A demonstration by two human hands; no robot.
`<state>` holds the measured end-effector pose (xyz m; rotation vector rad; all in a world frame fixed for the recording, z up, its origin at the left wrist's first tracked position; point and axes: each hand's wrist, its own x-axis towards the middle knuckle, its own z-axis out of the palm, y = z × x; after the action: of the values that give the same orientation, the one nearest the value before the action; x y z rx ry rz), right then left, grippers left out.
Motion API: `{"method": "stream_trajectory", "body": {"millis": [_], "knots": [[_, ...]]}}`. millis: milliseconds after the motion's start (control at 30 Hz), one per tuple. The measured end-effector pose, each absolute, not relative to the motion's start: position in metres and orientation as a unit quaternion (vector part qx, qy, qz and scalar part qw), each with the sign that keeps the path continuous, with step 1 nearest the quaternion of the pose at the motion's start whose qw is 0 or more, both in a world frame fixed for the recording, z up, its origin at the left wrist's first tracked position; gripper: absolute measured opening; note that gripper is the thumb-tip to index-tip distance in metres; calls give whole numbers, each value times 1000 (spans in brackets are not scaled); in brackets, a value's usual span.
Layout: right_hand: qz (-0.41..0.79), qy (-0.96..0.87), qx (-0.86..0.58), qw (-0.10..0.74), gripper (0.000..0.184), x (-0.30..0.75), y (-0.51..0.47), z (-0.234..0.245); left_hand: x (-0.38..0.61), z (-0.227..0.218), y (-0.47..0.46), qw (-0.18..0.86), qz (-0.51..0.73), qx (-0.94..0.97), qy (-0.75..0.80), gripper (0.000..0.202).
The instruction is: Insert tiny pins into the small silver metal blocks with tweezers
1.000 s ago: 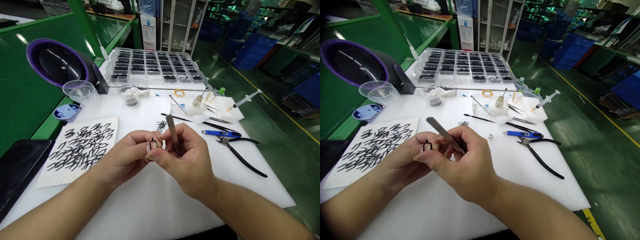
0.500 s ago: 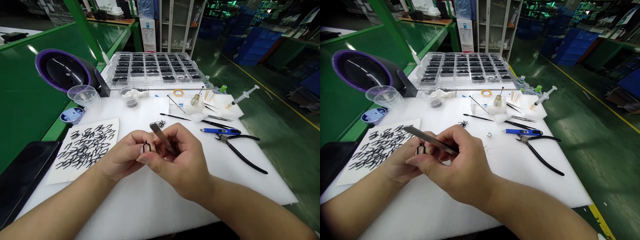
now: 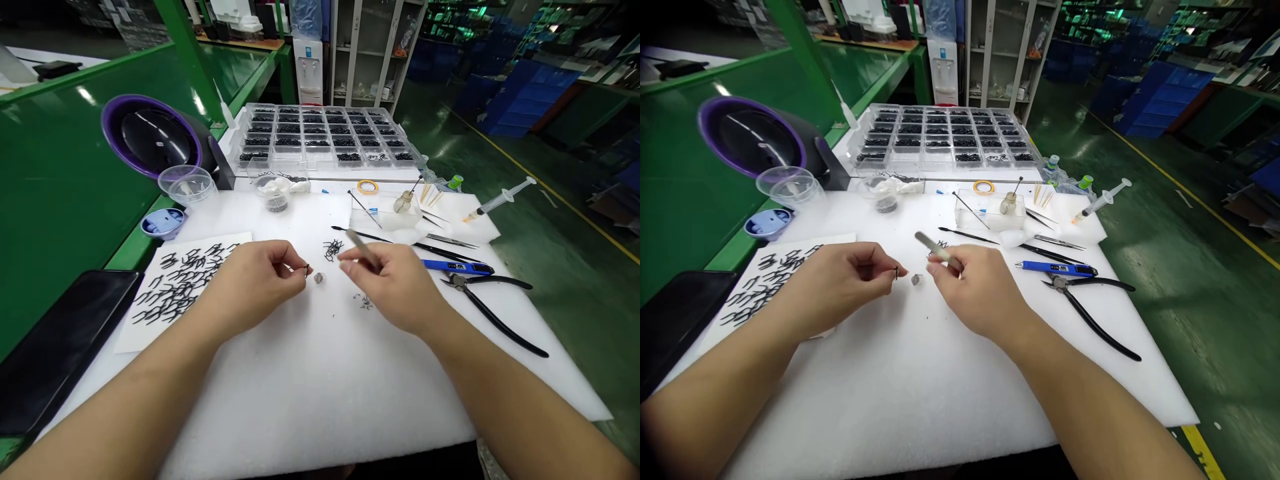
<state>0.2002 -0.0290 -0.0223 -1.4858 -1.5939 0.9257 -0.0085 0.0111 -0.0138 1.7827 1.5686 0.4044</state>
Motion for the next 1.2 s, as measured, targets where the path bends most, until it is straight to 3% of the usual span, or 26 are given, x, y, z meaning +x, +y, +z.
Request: {"method": "stream_trajectory", "body": {"millis": [133, 333, 500, 567, 733, 900, 1067, 1200], "knots": [[341, -669, -598, 281, 17, 190, -28, -32, -11, -14, 12, 269, 133, 721, 625, 10], [292, -682, -610, 277, 23, 188, -29, -31, -10, -14, 11, 254, 131, 723, 629, 9], [295, -671, -623, 274, 23, 193, -27, -31, -58, 6, 24, 181, 122, 700, 680, 10], [285, -671, -626, 275, 21, 196, -27, -32, -87, 16, 29, 150, 62, 700, 695, 9], [263, -647, -665, 266, 25, 202, -28, -31, -112, 20, 32, 222, -55, 713, 662, 7], [262, -661, -651, 268, 23, 201, -29, -28, -96, 8, 33, 245, -61, 731, 634, 7], [253, -648, -655, 295, 23, 201, -30, -26, -102, 10, 34, 228, -52, 741, 630, 7], [307, -563, -651, 407, 38, 213, -27, -24, -94, 12, 34, 173, 12, 758, 629, 16]]}}
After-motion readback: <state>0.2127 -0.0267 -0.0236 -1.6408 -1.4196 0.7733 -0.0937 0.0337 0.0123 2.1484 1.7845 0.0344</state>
